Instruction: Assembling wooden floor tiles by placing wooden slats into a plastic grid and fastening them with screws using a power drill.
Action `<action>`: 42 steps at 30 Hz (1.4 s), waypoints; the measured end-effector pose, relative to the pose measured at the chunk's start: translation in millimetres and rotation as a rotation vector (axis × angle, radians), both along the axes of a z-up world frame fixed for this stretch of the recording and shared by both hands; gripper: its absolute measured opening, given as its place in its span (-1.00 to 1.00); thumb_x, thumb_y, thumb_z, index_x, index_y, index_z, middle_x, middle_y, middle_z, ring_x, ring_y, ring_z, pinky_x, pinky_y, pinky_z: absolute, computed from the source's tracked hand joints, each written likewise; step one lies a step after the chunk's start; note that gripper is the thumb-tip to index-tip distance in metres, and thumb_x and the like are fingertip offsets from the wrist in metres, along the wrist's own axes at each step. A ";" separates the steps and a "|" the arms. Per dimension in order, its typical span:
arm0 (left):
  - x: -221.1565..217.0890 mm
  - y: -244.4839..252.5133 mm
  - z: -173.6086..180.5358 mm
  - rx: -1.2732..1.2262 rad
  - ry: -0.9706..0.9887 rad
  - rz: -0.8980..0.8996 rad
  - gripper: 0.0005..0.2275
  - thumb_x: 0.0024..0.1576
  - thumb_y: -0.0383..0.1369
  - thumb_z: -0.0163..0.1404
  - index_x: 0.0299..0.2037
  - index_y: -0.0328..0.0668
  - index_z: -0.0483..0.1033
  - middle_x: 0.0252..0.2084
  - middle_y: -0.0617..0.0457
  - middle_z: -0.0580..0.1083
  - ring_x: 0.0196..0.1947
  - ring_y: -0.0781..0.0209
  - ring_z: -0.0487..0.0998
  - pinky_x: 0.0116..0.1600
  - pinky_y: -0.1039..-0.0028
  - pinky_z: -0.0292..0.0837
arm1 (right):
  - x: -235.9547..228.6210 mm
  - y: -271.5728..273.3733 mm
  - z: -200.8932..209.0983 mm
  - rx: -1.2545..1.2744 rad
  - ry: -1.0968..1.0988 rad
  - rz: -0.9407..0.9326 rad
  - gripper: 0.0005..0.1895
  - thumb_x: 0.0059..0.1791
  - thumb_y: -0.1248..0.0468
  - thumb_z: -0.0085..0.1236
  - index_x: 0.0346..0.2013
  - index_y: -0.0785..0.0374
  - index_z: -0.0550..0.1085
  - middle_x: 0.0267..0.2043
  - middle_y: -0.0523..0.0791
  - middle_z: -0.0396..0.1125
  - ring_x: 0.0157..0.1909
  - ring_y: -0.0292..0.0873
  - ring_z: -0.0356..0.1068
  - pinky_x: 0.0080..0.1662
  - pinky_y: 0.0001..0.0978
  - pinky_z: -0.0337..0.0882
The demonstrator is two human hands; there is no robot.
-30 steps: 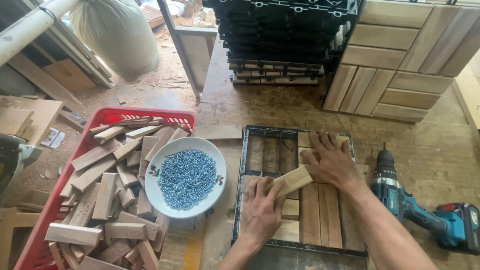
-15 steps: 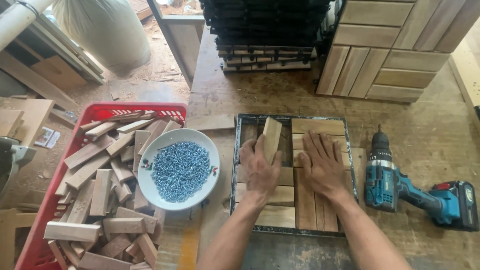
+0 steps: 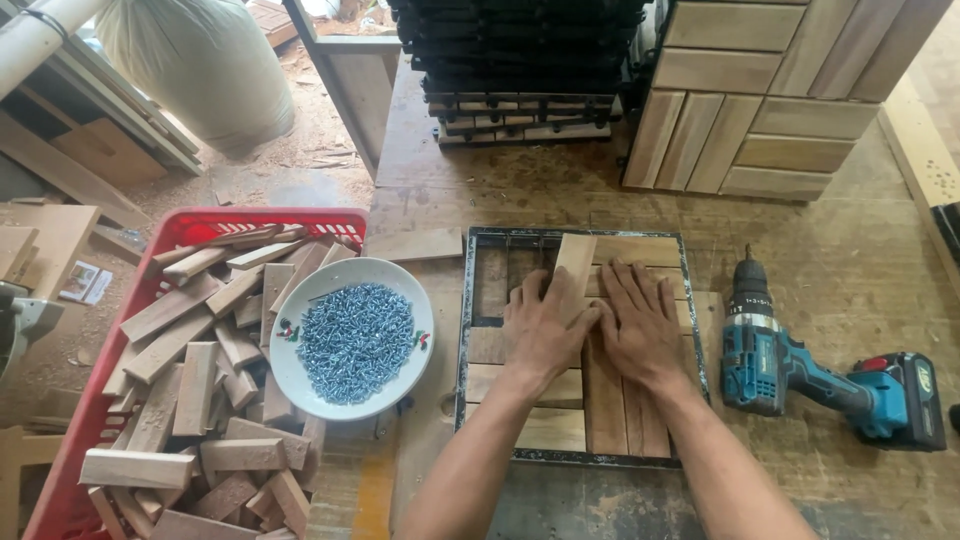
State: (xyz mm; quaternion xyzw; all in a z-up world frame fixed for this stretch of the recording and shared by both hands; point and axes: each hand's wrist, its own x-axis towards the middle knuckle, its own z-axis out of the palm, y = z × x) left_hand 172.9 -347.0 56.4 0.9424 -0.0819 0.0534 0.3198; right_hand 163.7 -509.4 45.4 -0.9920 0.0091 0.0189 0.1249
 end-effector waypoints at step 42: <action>60.1 -25.6 -11.2 0.528 -0.288 0.076 -0.56 0.38 -0.15 -0.29 0.43 -0.12 0.24 0.54 -0.18 0.05 0.58 -0.27 -0.29 0.48 -0.45 -0.39 | -1.8 2.3 -10.2 -0.091 -0.021 -0.004 -0.34 0.21 -0.20 -0.66 0.58 -0.14 -0.06 0.64 -0.09 -0.20 0.64 0.05 -0.33 0.52 0.13 -0.42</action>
